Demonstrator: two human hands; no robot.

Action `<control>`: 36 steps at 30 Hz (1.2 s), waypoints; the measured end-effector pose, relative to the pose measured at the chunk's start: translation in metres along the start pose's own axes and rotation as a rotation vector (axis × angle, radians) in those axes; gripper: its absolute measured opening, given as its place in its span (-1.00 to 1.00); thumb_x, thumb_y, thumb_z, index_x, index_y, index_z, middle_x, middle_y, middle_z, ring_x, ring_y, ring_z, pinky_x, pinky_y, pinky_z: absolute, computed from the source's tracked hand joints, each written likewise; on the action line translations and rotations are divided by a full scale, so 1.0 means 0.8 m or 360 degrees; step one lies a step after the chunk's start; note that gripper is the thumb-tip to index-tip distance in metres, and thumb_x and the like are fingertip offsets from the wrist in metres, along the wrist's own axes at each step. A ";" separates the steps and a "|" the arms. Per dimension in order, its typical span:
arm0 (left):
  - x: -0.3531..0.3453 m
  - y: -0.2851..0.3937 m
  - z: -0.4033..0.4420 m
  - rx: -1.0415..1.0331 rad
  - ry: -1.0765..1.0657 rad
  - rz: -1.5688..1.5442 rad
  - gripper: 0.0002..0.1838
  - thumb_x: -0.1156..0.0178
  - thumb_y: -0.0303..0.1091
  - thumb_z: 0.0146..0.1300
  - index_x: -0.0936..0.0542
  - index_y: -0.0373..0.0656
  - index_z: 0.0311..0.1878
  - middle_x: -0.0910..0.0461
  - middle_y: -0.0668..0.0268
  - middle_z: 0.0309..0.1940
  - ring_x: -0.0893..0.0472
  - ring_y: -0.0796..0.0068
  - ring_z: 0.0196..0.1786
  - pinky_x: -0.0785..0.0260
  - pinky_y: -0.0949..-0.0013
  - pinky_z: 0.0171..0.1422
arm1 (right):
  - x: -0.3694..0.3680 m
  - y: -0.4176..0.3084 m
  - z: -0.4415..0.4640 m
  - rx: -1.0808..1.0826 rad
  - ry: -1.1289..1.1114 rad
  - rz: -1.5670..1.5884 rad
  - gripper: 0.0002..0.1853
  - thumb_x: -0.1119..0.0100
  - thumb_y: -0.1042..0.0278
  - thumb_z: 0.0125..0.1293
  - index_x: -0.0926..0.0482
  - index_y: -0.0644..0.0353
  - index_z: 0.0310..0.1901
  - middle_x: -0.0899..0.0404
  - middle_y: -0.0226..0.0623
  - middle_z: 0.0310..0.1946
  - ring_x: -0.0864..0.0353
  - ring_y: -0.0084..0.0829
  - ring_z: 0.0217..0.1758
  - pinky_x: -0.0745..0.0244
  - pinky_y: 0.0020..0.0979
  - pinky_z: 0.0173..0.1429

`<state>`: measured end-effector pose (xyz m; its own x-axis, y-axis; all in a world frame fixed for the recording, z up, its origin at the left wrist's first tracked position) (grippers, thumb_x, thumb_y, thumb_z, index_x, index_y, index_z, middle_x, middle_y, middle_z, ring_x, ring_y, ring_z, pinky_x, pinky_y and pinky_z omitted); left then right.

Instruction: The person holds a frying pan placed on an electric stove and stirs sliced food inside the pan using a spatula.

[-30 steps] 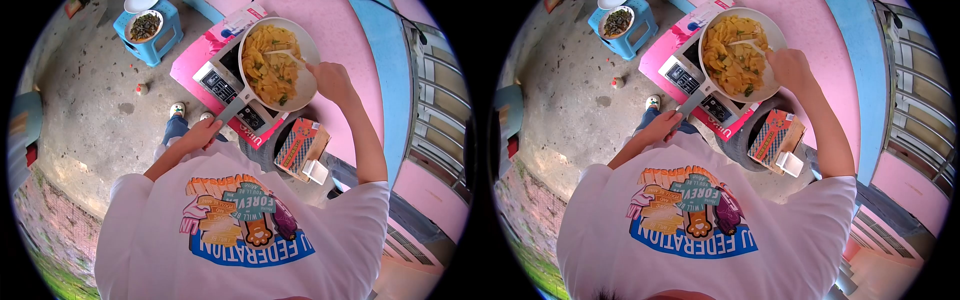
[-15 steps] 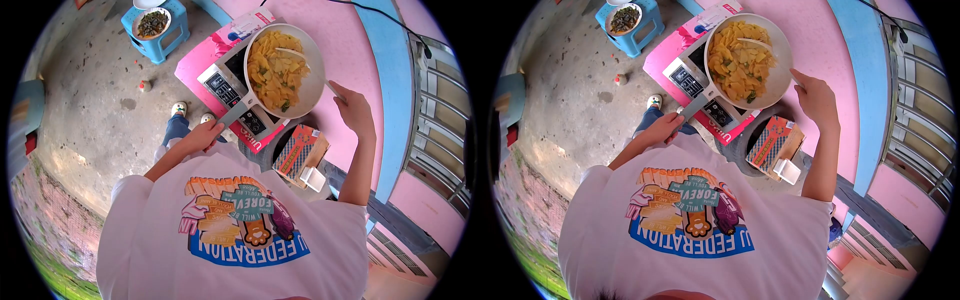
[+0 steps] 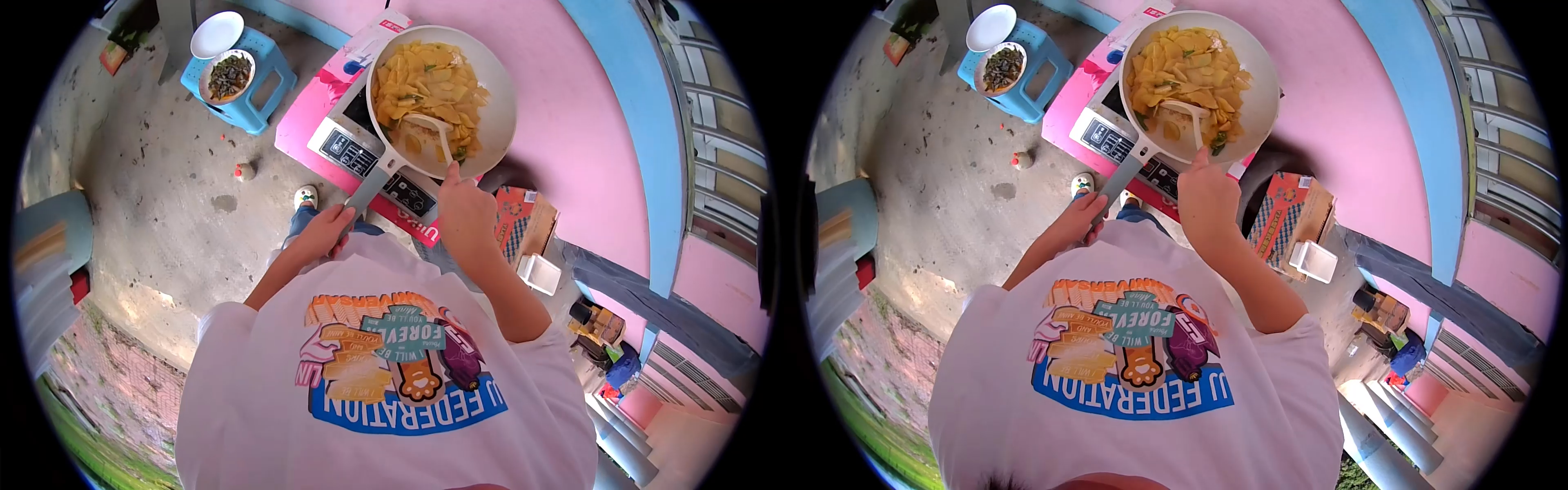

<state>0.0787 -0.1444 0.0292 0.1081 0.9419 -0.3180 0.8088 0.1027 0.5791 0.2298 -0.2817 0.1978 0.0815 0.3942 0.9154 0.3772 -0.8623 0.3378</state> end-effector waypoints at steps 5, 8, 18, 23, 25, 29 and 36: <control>-0.005 0.017 -0.009 -0.0007 0.0008 0.0004 -0.60 0.13 0.03 0.48 -0.40 -0.14 -0.27 -0.34 0.41 -0.62 -0.32 0.62 -0.69 -0.19 0.50 -0.61 | 0.046 0.095 0.009 0.0116 0.0012 0.0557 -0.76 -0.04 0.40 0.24 -0.61 0.22 -0.11 -0.63 -0.08 -0.43 -0.65 -0.04 -0.37 -0.56 -0.07 -0.24; -0.008 0.009 -0.012 0.0053 0.0039 -0.0061 -0.62 0.07 0.04 0.47 -0.40 -0.10 -0.25 -0.33 0.41 -0.60 -0.28 0.60 -0.63 -0.14 0.49 -0.55 | 0.090 0.146 0.001 0.0022 -0.0265 0.0421 -0.81 -0.04 0.36 0.25 -0.65 0.15 -0.22 -0.65 -0.13 -0.40 -0.65 -0.08 -0.26 -0.54 -0.10 -0.15; 0.000 0.017 0.001 -0.0160 0.0019 0.0111 -0.56 0.16 0.04 0.50 -0.41 -0.16 -0.31 -0.38 0.39 -0.67 -0.35 0.62 -0.68 -0.18 0.50 -0.61 | -0.060 0.246 0.159 -0.0246 -0.0614 0.0457 -0.75 -0.06 0.30 0.25 -0.65 0.31 -0.35 -0.64 -0.16 -0.50 -0.59 -0.27 -0.51 -0.49 -0.25 -0.30; -0.007 0.017 -0.002 -0.0149 -0.0055 0.0106 -0.57 0.16 0.04 0.50 -0.38 -0.14 -0.31 -0.39 0.38 -0.65 -0.37 0.60 -0.66 -0.19 0.50 -0.58 | -0.081 0.183 0.151 0.0188 -0.0250 0.1155 -0.75 -0.05 0.27 0.32 -0.66 0.25 -0.21 -0.60 -0.11 -0.52 -0.56 -0.28 -0.50 -0.48 -0.26 -0.26; -0.004 0.013 -0.003 -0.0127 -0.0042 0.0096 -0.57 0.16 0.04 0.50 -0.38 -0.14 -0.31 -0.39 0.38 -0.64 -0.37 0.59 -0.65 -0.19 0.50 -0.57 | -0.051 0.154 0.124 0.0269 -0.0152 0.1180 -0.76 -0.05 0.29 0.33 -0.67 0.20 -0.17 -0.60 -0.07 -0.50 -0.59 -0.24 -0.46 -0.49 -0.24 -0.24; -0.011 0.023 -0.009 -0.0143 -0.0067 0.0102 -0.58 0.15 0.04 0.50 -0.40 -0.14 -0.28 -0.38 0.38 -0.62 -0.36 0.58 -0.64 -0.20 0.49 -0.55 | 0.077 0.162 0.051 0.0289 0.0119 0.0486 -0.81 -0.07 0.34 0.27 -0.68 0.13 -0.24 -0.63 -0.06 -0.43 -0.64 -0.11 -0.32 -0.51 -0.16 -0.20; -0.005 0.013 -0.003 -0.0120 -0.0035 0.0055 -0.58 0.12 0.04 0.49 -0.42 -0.15 -0.26 -0.37 0.38 -0.63 -0.34 0.58 -0.64 -0.21 0.49 -0.54 | 0.068 0.235 0.091 0.0284 -0.0156 0.0019 -0.79 -0.01 0.41 0.18 -0.67 0.20 -0.45 -0.62 -0.11 -0.54 -0.66 -0.14 -0.40 -0.53 -0.18 -0.34</control>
Point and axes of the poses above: each hand's wrist, its own z-axis towards the middle knuckle, its own x-axis out of the back of the hand, y = z × x, the point moved 10 cm from there along z, towards the middle knuckle
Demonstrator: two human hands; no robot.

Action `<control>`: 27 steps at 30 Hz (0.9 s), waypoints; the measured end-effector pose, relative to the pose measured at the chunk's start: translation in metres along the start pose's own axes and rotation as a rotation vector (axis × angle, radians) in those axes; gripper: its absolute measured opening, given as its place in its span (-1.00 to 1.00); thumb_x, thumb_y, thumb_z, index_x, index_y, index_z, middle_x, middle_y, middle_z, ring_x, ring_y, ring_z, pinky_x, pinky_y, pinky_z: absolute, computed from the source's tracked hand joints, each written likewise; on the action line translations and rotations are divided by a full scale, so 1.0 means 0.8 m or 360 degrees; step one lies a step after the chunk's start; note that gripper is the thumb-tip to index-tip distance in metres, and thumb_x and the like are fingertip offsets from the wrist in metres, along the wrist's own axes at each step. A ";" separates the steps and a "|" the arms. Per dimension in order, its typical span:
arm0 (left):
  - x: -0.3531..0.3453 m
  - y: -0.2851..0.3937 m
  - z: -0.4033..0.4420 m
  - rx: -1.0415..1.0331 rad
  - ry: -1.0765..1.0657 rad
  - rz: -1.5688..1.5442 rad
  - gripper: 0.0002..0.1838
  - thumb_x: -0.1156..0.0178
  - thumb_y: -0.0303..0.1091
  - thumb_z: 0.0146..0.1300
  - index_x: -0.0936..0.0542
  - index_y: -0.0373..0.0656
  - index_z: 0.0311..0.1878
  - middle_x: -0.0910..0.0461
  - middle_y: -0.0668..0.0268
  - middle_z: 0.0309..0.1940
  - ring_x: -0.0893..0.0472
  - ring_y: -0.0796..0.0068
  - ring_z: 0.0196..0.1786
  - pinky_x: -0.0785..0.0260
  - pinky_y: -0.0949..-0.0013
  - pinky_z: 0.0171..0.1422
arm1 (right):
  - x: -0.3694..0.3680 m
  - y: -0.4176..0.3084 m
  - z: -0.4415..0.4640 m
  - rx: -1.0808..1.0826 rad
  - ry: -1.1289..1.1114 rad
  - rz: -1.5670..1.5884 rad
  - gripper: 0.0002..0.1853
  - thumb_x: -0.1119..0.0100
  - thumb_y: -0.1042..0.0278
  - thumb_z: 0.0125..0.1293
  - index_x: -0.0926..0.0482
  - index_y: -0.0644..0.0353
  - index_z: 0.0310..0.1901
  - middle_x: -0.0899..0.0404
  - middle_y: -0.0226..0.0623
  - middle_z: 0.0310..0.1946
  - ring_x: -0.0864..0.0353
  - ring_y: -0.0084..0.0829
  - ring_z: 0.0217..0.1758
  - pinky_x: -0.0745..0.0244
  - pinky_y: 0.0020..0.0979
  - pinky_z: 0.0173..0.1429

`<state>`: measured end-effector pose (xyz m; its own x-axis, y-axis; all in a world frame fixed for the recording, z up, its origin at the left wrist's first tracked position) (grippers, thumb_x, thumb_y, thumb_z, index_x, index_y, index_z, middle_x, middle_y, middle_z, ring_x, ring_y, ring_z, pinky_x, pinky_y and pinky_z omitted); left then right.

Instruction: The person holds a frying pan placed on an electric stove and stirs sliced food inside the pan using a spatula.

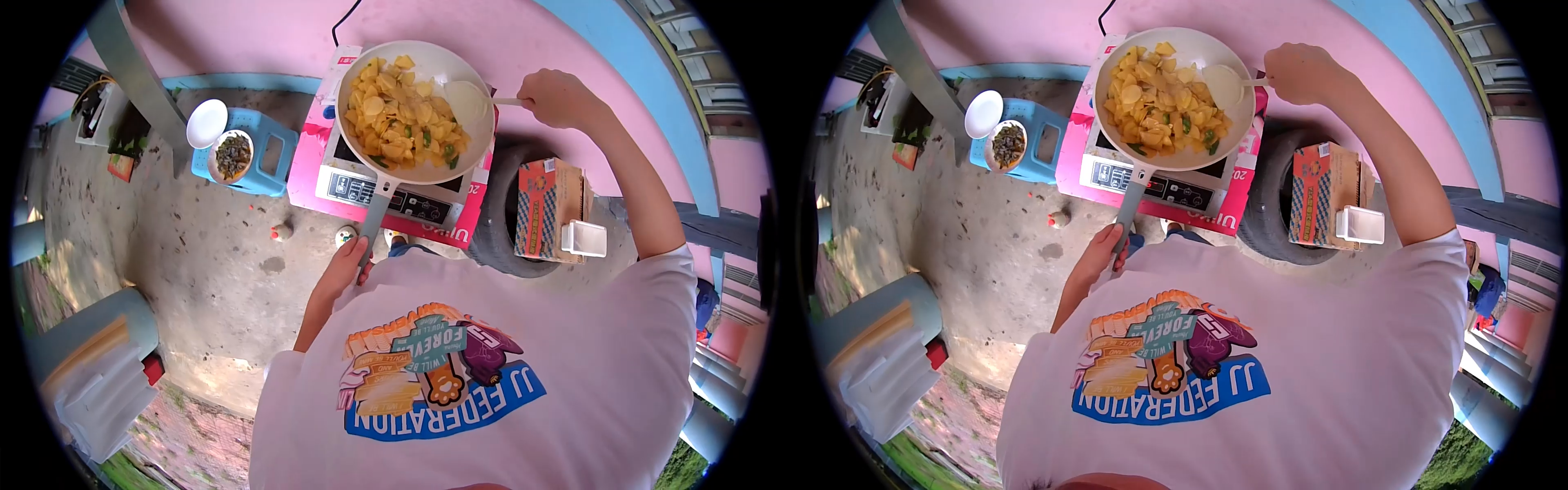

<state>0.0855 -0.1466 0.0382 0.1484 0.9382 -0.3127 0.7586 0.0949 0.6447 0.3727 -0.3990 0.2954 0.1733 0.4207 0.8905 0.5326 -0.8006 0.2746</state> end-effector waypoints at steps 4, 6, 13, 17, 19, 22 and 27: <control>-0.003 0.007 -0.005 0.0016 0.0018 0.0002 -0.58 0.12 0.03 0.49 -0.41 -0.15 -0.27 -0.37 0.38 -0.64 -0.35 0.58 -0.64 -0.21 0.49 -0.54 | -0.087 -0.007 0.040 -0.0117 -0.0739 0.0238 -0.75 0.03 0.41 0.16 -0.64 0.22 -0.55 -0.55 -0.16 -0.68 -0.62 -0.21 -0.53 -0.51 -0.25 -0.41; -0.004 0.008 -0.004 -0.0037 -0.0026 0.0032 -0.59 0.13 0.02 0.50 -0.40 -0.15 -0.28 -0.37 0.38 -0.63 -0.35 0.58 -0.63 -0.20 0.49 -0.54 | -0.120 -0.017 0.056 -0.0102 -0.0579 0.0760 -0.71 0.07 0.43 0.16 -0.61 0.25 -0.61 -0.44 -0.22 -0.79 -0.54 -0.26 -0.64 -0.48 -0.26 -0.43; -0.001 0.003 -0.001 -0.0036 0.0006 0.0018 -0.59 0.14 0.02 0.50 -0.39 -0.15 -0.28 -0.38 0.37 -0.62 -0.35 0.58 -0.64 -0.19 0.48 -0.55 | -0.068 -0.092 0.009 0.0225 0.0389 0.0750 -0.82 -0.08 0.39 0.26 -0.64 0.21 -0.19 -0.60 -0.08 -0.52 -0.60 -0.13 -0.42 -0.44 -0.14 -0.31; -0.002 0.007 -0.005 0.0009 0.0020 0.0050 -0.58 0.13 0.02 0.49 -0.40 -0.16 -0.27 -0.38 0.36 -0.62 -0.35 0.57 -0.64 -0.20 0.48 -0.55 | -0.018 -0.099 -0.042 0.0223 0.0258 0.0212 -0.81 -0.08 0.38 0.27 -0.67 0.09 -0.15 -0.61 -0.12 -0.48 -0.62 -0.09 -0.36 -0.47 -0.10 -0.27; -0.003 0.003 -0.005 0.0031 0.0010 0.0055 -0.58 0.13 0.03 0.49 -0.40 -0.16 -0.27 -0.38 0.36 -0.62 -0.35 0.57 -0.64 -0.20 0.47 -0.55 | 0.006 -0.076 -0.050 0.0255 0.0106 0.0084 -0.82 -0.09 0.37 0.28 -0.68 0.08 -0.18 -0.62 -0.17 -0.47 -0.61 -0.10 -0.36 -0.49 -0.12 -0.23; 0.000 0.002 -0.001 -0.0011 -0.0013 0.0066 -0.58 0.12 0.04 0.49 -0.41 -0.16 -0.26 -0.38 0.37 -0.62 -0.35 0.57 -0.64 -0.21 0.47 -0.54 | -0.003 -0.022 -0.002 0.0130 -0.0318 0.0115 -0.86 -0.08 0.43 0.15 -0.60 0.29 -0.41 -0.62 -0.10 -0.46 -0.60 -0.14 -0.47 -0.47 -0.16 -0.37; 0.000 0.003 -0.002 0.0010 0.0043 0.0042 -0.58 0.13 0.05 0.49 -0.41 -0.14 -0.26 -0.38 0.38 -0.63 -0.35 0.59 -0.64 -0.20 0.48 -0.55 | -0.089 -0.032 0.018 -0.0174 -0.1385 0.1047 -0.89 -0.13 0.39 0.22 -0.52 0.24 -0.36 -0.43 -0.23 -0.58 -0.07 -0.65 -0.75 0.08 -0.57 -0.69</control>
Point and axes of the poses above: each hand's wrist, its own z-axis towards the middle knuckle, its own x-axis out of the back of the hand, y = z × x, the point moved 10 cm from there along z, towards the middle knuckle
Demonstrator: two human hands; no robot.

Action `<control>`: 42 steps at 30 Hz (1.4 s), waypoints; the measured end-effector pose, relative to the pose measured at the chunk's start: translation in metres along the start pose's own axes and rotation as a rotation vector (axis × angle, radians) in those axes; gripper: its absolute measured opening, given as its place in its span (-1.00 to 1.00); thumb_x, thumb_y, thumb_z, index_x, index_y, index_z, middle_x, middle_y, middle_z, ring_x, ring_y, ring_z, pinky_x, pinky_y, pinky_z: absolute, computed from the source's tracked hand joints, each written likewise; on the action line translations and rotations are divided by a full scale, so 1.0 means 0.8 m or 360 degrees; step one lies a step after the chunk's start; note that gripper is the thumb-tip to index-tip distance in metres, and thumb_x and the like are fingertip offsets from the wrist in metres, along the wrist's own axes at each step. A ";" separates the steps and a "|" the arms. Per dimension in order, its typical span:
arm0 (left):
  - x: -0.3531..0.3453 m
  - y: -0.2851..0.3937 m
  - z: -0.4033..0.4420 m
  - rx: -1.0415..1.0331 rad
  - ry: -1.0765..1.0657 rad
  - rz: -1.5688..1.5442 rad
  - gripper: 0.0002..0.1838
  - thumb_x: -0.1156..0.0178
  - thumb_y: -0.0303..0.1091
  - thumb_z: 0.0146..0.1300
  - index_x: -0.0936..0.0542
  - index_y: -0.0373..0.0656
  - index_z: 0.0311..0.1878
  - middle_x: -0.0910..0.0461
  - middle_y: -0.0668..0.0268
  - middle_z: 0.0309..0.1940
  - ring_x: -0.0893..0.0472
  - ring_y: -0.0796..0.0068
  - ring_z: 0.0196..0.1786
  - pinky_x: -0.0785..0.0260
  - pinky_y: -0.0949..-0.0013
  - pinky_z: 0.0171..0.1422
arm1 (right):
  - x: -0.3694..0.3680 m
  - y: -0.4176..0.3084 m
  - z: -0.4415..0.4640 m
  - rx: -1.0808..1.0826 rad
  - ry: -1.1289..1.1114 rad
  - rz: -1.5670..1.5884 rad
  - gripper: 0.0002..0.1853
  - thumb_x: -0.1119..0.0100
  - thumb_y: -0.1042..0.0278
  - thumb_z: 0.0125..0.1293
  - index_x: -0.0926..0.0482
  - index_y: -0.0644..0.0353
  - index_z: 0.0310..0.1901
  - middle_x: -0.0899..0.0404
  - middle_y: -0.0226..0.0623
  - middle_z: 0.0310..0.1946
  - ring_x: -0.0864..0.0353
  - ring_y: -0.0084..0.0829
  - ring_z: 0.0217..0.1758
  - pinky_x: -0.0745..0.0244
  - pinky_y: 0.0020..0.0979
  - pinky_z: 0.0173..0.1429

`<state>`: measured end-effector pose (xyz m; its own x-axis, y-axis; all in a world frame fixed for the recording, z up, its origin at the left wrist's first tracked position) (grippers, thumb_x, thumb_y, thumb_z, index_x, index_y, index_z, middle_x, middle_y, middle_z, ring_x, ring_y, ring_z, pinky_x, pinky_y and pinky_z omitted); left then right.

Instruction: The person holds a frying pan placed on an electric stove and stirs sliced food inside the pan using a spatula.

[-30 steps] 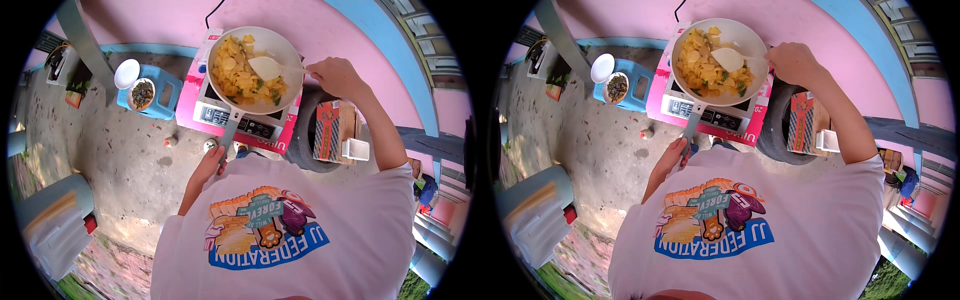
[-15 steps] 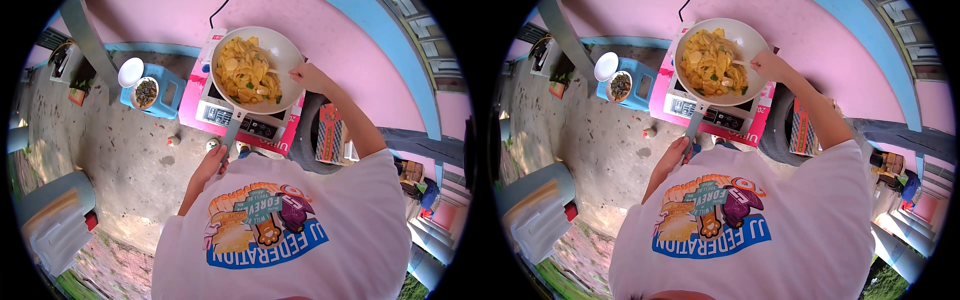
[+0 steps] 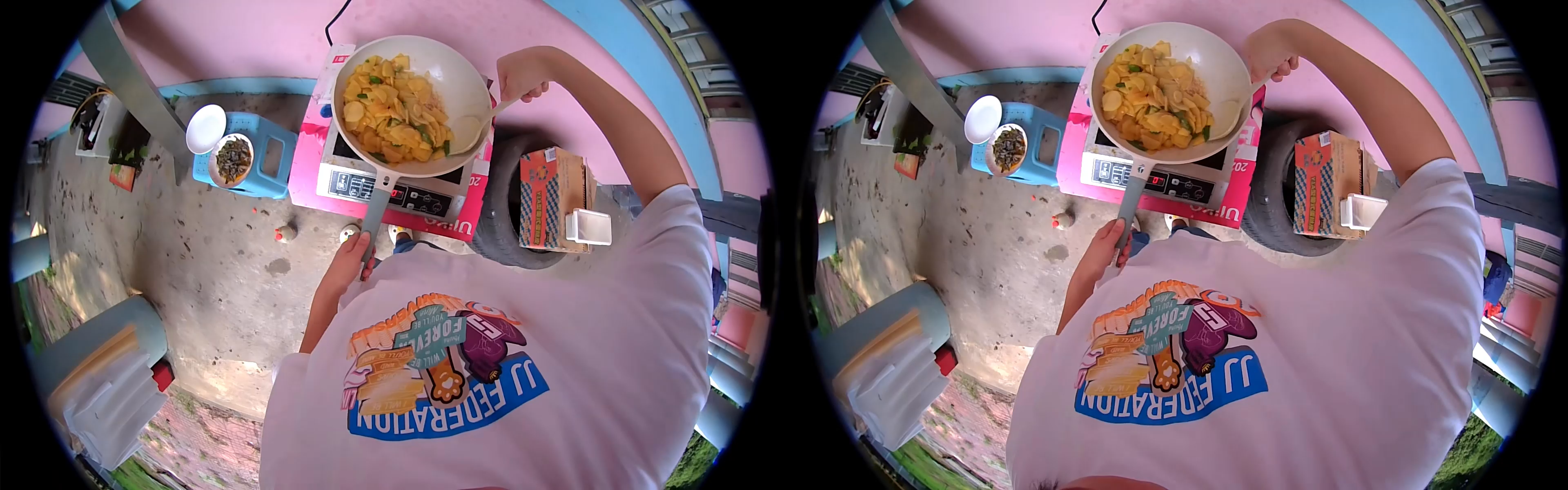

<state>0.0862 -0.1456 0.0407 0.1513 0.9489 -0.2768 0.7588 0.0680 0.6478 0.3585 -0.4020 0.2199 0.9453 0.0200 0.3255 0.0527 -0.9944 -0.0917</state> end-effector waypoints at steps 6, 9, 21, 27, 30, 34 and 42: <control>-0.002 0.003 -0.002 -0.0031 -0.0022 -0.0003 -0.58 0.13 0.05 0.49 -0.41 -0.14 -0.27 -0.38 0.39 -0.63 -0.33 0.60 -0.65 -0.19 0.49 -0.56 | -0.101 -0.023 0.047 0.0355 0.0357 0.1401 -0.84 -0.14 0.32 0.33 -0.60 0.24 -0.26 -0.43 -0.39 -0.58 -0.17 -0.73 -0.70 0.03 -0.58 -0.68; -0.002 -0.002 0.001 -0.0019 -0.0005 -0.0012 -0.58 0.13 0.05 0.49 -0.41 -0.15 -0.27 -0.38 0.39 -0.63 -0.33 0.60 -0.65 -0.19 0.50 -0.56 | -0.115 -0.005 0.085 0.0368 0.0810 0.1791 -0.79 -0.15 0.29 0.35 -0.63 0.25 -0.12 -0.43 -0.41 -0.57 -0.21 -0.72 -0.67 -0.01 -0.60 -0.65; -0.004 0.000 0.000 -0.0008 -0.0022 -0.0040 -0.58 0.12 0.02 0.49 -0.41 -0.18 -0.26 -0.38 0.36 -0.63 -0.34 0.56 -0.65 -0.22 0.47 -0.55 | -0.051 0.056 -0.077 0.0097 0.1310 0.0272 -0.76 -0.16 0.30 0.26 -0.68 0.30 -0.21 -0.54 -0.21 -0.57 -0.51 -0.38 -0.47 -0.42 -0.30 -0.32; -0.005 0.000 -0.002 -0.0015 -0.0054 -0.0028 -0.58 0.14 0.01 0.50 -0.44 -0.18 -0.22 -0.36 0.39 -0.61 -0.35 0.57 -0.59 -0.21 0.47 -0.54 | -0.009 -0.006 -0.020 0.0167 0.1752 -0.0242 -0.79 -0.16 0.28 0.18 -0.62 0.28 -0.43 -0.65 -0.03 -0.40 -0.66 0.00 -0.29 -0.57 -0.10 -0.17; -0.005 0.000 0.002 -0.0079 -0.0043 -0.0051 -0.58 0.12 0.03 0.49 -0.40 -0.17 -0.25 -0.38 0.37 -0.63 -0.35 0.57 -0.66 -0.18 0.48 -0.57 | -0.014 -0.071 -0.016 0.0367 0.1903 -0.0530 -0.85 -0.18 0.36 0.09 -0.61 0.28 -0.44 -0.65 -0.06 -0.41 -0.68 -0.07 -0.31 -0.57 -0.12 -0.26; -0.003 -0.002 0.003 -0.0049 -0.0036 -0.0069 -0.58 0.12 0.04 0.48 -0.40 -0.16 -0.25 -0.38 0.37 -0.63 -0.35 0.58 -0.66 -0.18 0.48 -0.57 | -0.072 -0.112 -0.028 0.0441 0.1829 -0.0926 -0.92 -0.17 0.46 0.04 -0.61 0.25 -0.44 -0.63 -0.11 -0.43 -0.69 -0.17 -0.36 -0.56 -0.18 -0.35; -0.005 0.001 -0.004 0.0011 -0.0016 -0.0097 -0.58 0.10 0.06 0.48 -0.38 -0.14 -0.27 -0.37 0.39 -0.61 -0.35 0.60 -0.64 -0.24 0.48 -0.55 | -0.169 -0.068 -0.081 0.0348 0.1533 -0.1166 -0.49 -0.14 0.58 0.07 -0.49 0.15 0.14 -0.48 -0.28 -0.29 -0.60 -0.28 -0.34 -0.50 -0.27 -0.31</control>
Point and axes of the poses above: each hand's wrist, its own z-axis towards the middle knuckle, its own x-axis out of the back of the hand, y = z × x, the point moved 10 cm from there along z, towards the middle knuckle
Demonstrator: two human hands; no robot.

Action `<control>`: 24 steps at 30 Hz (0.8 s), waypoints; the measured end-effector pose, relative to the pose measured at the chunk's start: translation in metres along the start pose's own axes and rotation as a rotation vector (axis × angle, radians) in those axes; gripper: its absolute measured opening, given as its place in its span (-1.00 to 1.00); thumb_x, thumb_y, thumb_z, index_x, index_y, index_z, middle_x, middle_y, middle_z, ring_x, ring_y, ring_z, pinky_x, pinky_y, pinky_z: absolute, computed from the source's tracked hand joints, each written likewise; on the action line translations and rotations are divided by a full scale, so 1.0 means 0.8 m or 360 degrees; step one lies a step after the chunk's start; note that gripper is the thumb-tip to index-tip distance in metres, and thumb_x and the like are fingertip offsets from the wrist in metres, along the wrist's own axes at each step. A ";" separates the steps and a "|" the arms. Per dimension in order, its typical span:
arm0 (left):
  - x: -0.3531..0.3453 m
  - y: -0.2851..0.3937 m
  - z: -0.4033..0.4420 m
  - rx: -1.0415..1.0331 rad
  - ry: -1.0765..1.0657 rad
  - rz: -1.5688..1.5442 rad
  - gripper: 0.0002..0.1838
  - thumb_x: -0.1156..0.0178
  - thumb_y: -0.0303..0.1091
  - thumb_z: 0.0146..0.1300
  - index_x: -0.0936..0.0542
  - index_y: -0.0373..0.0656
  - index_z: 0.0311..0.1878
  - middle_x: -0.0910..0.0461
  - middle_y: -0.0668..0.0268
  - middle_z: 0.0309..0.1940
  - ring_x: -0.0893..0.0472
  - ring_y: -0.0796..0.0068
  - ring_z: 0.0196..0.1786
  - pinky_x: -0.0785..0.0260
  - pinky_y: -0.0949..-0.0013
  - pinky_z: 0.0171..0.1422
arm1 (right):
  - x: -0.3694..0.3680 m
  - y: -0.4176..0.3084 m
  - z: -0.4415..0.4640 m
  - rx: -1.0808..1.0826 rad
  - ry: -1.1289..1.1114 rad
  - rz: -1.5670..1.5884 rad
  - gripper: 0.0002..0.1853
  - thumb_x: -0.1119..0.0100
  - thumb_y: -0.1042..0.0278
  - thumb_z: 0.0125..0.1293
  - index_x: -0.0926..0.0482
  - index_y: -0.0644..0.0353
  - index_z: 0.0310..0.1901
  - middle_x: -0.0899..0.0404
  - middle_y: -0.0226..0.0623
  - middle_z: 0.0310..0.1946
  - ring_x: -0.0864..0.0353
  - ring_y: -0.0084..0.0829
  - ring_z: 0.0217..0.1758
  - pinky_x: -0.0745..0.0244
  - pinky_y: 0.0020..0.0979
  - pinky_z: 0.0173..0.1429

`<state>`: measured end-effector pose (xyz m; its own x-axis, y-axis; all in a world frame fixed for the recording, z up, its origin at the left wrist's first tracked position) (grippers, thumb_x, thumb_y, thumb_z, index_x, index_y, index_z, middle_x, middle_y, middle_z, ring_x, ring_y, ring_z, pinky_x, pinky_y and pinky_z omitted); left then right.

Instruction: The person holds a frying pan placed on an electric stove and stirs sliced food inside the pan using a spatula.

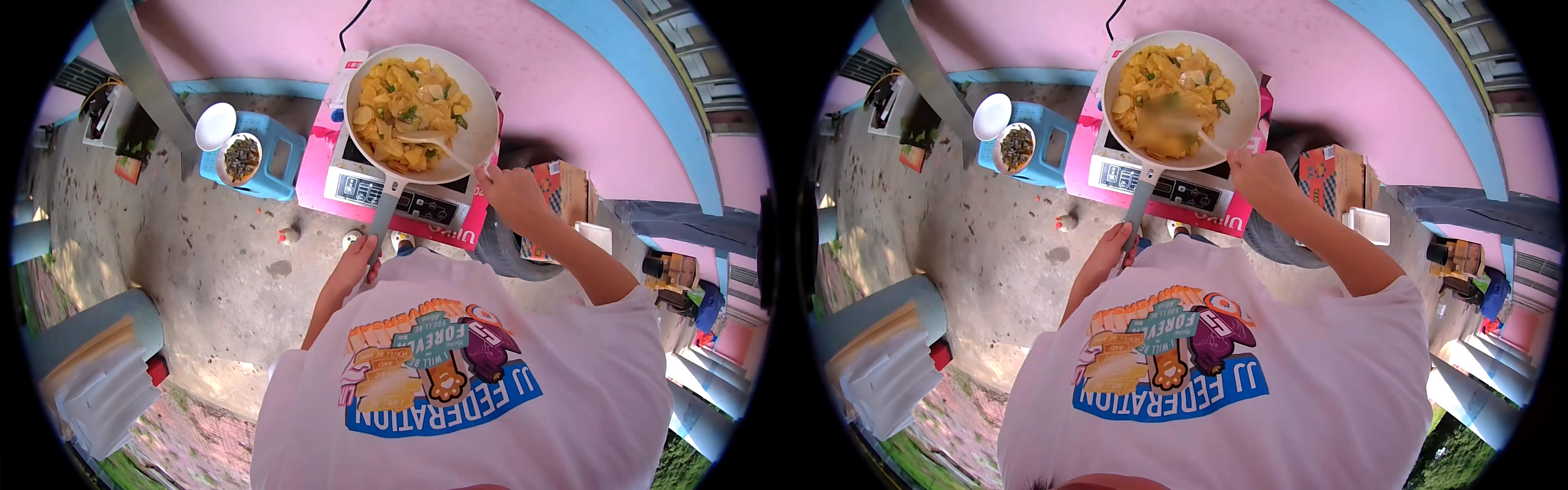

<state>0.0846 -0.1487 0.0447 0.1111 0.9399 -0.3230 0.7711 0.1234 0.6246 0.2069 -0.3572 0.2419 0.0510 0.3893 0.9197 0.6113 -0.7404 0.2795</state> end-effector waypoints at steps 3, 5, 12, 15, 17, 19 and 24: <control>0.000 0.002 0.000 -0.0031 0.0004 0.0034 -0.58 0.10 0.06 0.48 -0.37 -0.14 -0.27 -0.36 0.40 -0.61 -0.35 0.60 -0.64 -0.24 0.48 -0.55 | 0.030 0.039 -0.023 -0.0207 -0.0008 0.0210 -0.43 -0.11 0.59 0.09 -0.48 0.02 0.21 -0.47 -0.27 -0.25 -0.59 -0.29 -0.28 -0.48 -0.26 -0.27; 0.000 0.001 0.001 -0.0017 0.0010 0.0025 -0.59 0.10 0.06 0.48 -0.37 -0.13 -0.26 -0.35 0.40 -0.61 -0.35 0.60 -0.63 -0.24 0.49 -0.54 | 0.051 0.032 -0.032 -0.0195 0.0006 0.0215 -0.48 -0.12 0.56 0.11 -0.49 0.09 0.18 -0.47 -0.27 -0.30 -0.59 -0.30 -0.34 -0.48 -0.30 -0.34; 0.001 0.000 0.001 -0.0060 0.0027 0.0022 -0.61 0.10 0.05 0.48 -0.38 -0.11 -0.23 -0.36 0.43 -0.58 -0.34 0.64 -0.60 -0.22 0.54 -0.50 | -0.024 -0.012 0.031 -0.0375 0.0051 0.0385 -0.53 -0.10 0.49 0.17 -0.49 0.19 0.17 -0.56 -0.11 -0.38 -0.68 -0.26 -0.35 -0.53 -0.24 -0.36; 0.000 -0.001 0.000 -0.0012 0.0021 0.0025 -0.61 0.10 0.05 0.48 -0.39 -0.11 -0.23 -0.37 0.44 -0.55 -0.34 0.66 -0.58 -0.22 0.55 -0.49 | -0.036 0.018 0.048 -0.0662 0.0112 0.0340 -0.52 -0.10 0.49 0.16 -0.50 0.15 0.18 -0.57 -0.13 -0.36 -0.68 -0.24 -0.30 -0.54 -0.23 -0.34; 0.001 0.001 -0.001 -0.0002 0.0038 0.0018 -0.61 0.10 0.05 0.48 -0.39 -0.11 -0.24 -0.37 0.43 -0.55 -0.34 0.66 -0.58 -0.23 0.55 -0.49 | -0.017 0.039 0.037 -0.0752 0.0226 0.0498 -0.50 -0.08 0.48 0.17 -0.51 -0.01 0.21 -0.56 -0.20 -0.32 -0.64 -0.19 -0.33 -0.52 -0.16 -0.31; 0.000 0.000 -0.002 0.0018 0.0046 0.0013 -0.61 0.09 0.04 0.48 -0.39 -0.11 -0.24 -0.37 0.43 -0.54 -0.34 0.66 -0.58 -0.23 0.55 -0.49 | 0.011 0.038 0.030 -0.0717 0.0320 0.0557 -0.49 -0.08 0.47 0.17 -0.51 0.00 0.21 -0.57 -0.21 -0.31 -0.64 -0.20 -0.33 -0.52 -0.17 -0.31; 0.002 -0.001 0.002 0.0006 0.0063 -0.0002 -0.62 0.07 0.03 0.48 -0.41 -0.13 -0.20 -0.37 0.43 -0.53 -0.35 0.65 -0.55 -0.23 0.55 -0.49 | 0.021 0.008 0.058 -0.0502 0.0370 0.0671 -0.48 -0.11 0.49 0.14 -0.51 0.01 0.21 -0.57 -0.24 -0.29 -0.65 -0.23 -0.31 -0.53 -0.20 -0.31</control>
<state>0.0849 -0.1476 0.0426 0.0857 0.9515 -0.2953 0.7737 0.1232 0.6215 0.2482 -0.3300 0.2462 0.0423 -0.0792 0.9960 0.3087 -0.9470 -0.0885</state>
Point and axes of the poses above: each hand's wrist, its own z-axis towards the middle knuckle, its own x-axis out of the back of the hand, y = z × x, the point moved 10 cm from there along z, towards the middle knuckle
